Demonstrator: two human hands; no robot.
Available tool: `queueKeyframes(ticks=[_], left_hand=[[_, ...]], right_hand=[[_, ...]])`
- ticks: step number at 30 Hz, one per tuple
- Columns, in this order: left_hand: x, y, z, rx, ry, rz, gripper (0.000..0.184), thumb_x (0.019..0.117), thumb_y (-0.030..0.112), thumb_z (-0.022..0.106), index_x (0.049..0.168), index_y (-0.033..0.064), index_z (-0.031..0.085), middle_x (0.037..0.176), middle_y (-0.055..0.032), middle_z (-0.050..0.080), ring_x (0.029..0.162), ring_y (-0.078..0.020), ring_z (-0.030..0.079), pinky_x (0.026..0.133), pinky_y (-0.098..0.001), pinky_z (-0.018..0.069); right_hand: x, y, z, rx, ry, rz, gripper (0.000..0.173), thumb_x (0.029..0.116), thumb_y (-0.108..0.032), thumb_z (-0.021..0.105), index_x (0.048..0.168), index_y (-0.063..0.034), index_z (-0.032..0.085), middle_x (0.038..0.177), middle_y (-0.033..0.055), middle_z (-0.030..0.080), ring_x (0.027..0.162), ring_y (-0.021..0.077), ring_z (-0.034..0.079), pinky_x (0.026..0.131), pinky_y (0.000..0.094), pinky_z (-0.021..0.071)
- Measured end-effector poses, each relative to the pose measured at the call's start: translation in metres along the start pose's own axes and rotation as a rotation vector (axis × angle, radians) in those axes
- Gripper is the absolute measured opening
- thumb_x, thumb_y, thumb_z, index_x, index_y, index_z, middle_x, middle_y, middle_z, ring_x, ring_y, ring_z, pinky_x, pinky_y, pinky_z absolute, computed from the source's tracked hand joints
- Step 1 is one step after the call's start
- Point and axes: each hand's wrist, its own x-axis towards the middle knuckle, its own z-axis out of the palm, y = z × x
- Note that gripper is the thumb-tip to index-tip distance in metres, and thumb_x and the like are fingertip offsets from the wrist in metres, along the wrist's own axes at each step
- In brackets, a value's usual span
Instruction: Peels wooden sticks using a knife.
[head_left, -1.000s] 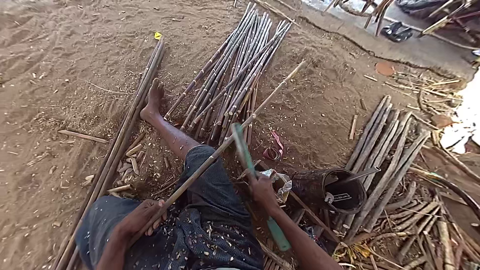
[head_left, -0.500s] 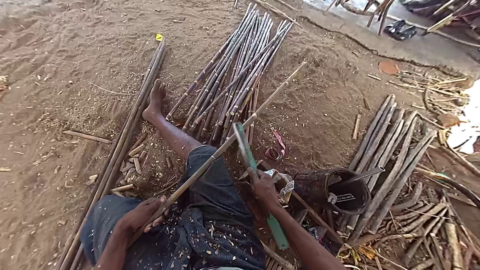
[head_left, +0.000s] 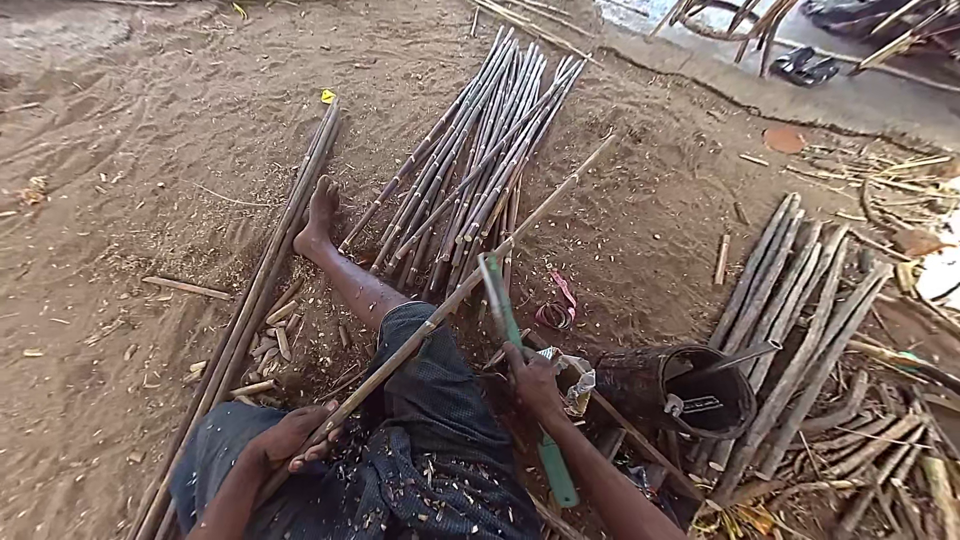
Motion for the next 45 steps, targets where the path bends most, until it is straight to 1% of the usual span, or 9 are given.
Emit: queueKeyframes(ticks=[3, 8, 11, 17, 20, 31, 36, 40, 45], left_hand=[[-0.008, 0.007, 0.013, 0.355, 0.215, 0.13, 0.045, 0.1059, 0.046, 0.038, 0.093, 0.0107, 0.064, 0.061, -0.0002, 0.06, 0.043, -0.0085, 0.055, 0.041, -0.0225, 0.0473], [-0.008, -0.009, 0.043, 0.777, 0.643, 0.213, 0.034, 0.0997, 0.044, 0.061, 0.097, 0.0108, 0.067, 0.065, 0.0008, 0.065, 0.048, -0.0124, 0.058, 0.049, -0.0315, 0.0504], [-0.009, -0.015, 0.047, 0.924, 0.776, 0.227, 0.037, 0.0973, 0.049, 0.064, 0.097, 0.0129, 0.069, 0.066, 0.0033, 0.066, 0.054, -0.0111, 0.062, 0.056, -0.0346, 0.0547], [-0.004, -0.024, 0.072, 1.216, 1.006, 0.317, 0.07, 0.0878, 0.076, 0.056, 0.097, 0.0084, 0.071, 0.067, -0.0091, 0.065, 0.062, -0.0301, 0.067, 0.058, -0.0553, 0.0536], [-0.004, -0.028, 0.072, 1.28, 1.048, 0.375, 0.078, 0.086, 0.082, 0.049, 0.096, 0.0074, 0.071, 0.065, -0.0092, 0.064, 0.058, -0.03, 0.066, 0.053, -0.0536, 0.0536], [-0.002, -0.034, 0.085, 1.282, 1.133, 0.425, 0.08, 0.0839, 0.082, 0.052, 0.098, 0.0058, 0.071, 0.068, -0.0112, 0.066, 0.058, -0.0315, 0.066, 0.051, -0.0549, 0.0523], [0.001, -0.037, 0.093, 1.354, 1.195, 0.484, 0.079, 0.0869, 0.081, 0.048, 0.099, 0.007, 0.072, 0.071, -0.0098, 0.068, 0.057, -0.0291, 0.066, 0.048, -0.0516, 0.0524], [0.003, -0.036, 0.093, 1.306, 1.168, 0.488, 0.081, 0.0856, 0.082, 0.047, 0.098, 0.0067, 0.073, 0.07, -0.0095, 0.068, 0.057, -0.0283, 0.066, 0.05, -0.0519, 0.0526], [0.001, -0.038, 0.092, 1.277, 1.169, 0.469, 0.079, 0.0838, 0.082, 0.051, 0.097, 0.0071, 0.073, 0.068, -0.0082, 0.067, 0.056, -0.0269, 0.066, 0.05, -0.0511, 0.0525]], right_hand=[[-0.025, -0.027, -0.001, -0.302, -0.274, -0.183, 0.058, 0.1018, -0.064, 0.044, 0.099, -0.011, 0.068, 0.082, 0.0133, 0.066, 0.082, 0.0332, 0.068, 0.075, 0.0576, 0.0536], [-0.008, -0.019, -0.008, -0.036, 0.002, 0.008, 0.064, 0.1014, -0.067, 0.045, 0.099, -0.0063, 0.067, 0.074, 0.0159, 0.062, 0.063, 0.0329, 0.063, 0.059, 0.0564, 0.0526], [-0.031, -0.038, -0.001, -0.333, -0.351, -0.172, 0.059, 0.1, -0.067, 0.046, 0.1, -0.0123, 0.068, 0.084, 0.0126, 0.067, 0.084, 0.0328, 0.068, 0.076, 0.0593, 0.054], [-0.016, -0.038, -0.014, -0.109, -0.098, 0.015, 0.061, 0.1022, -0.063, 0.047, 0.101, -0.0051, 0.068, 0.081, 0.0178, 0.066, 0.075, 0.0355, 0.066, 0.069, 0.0597, 0.0544], [-0.044, -0.046, -0.002, -0.295, -0.378, -0.113, 0.06, 0.1001, -0.066, 0.046, 0.1, -0.0106, 0.067, 0.086, 0.0136, 0.066, 0.085, 0.0331, 0.067, 0.076, 0.0595, 0.0527], [-0.033, -0.05, -0.014, -0.145, -0.267, -0.013, 0.056, 0.1011, -0.061, 0.051, 0.105, -0.0084, 0.07, 0.086, 0.0137, 0.067, 0.081, 0.0305, 0.067, 0.076, 0.0559, 0.0543], [0.009, -0.024, -0.038, 0.322, 0.081, 0.159, 0.056, 0.1048, -0.058, 0.047, 0.095, -0.0057, 0.063, 0.056, 0.0056, 0.049, 0.042, 0.0172, 0.046, 0.042, 0.0342, 0.0445], [-0.031, -0.029, -0.009, -0.167, -0.251, -0.036, 0.06, 0.1005, -0.064, 0.049, 0.103, -0.0077, 0.069, 0.085, 0.0146, 0.067, 0.082, 0.0323, 0.067, 0.077, 0.0577, 0.0546], [-0.016, -0.027, -0.01, -0.036, -0.046, 0.051, 0.055, 0.1017, -0.059, 0.053, 0.096, -0.0078, 0.07, 0.076, 0.0118, 0.064, 0.07, 0.0275, 0.064, 0.068, 0.0514, 0.0537]])
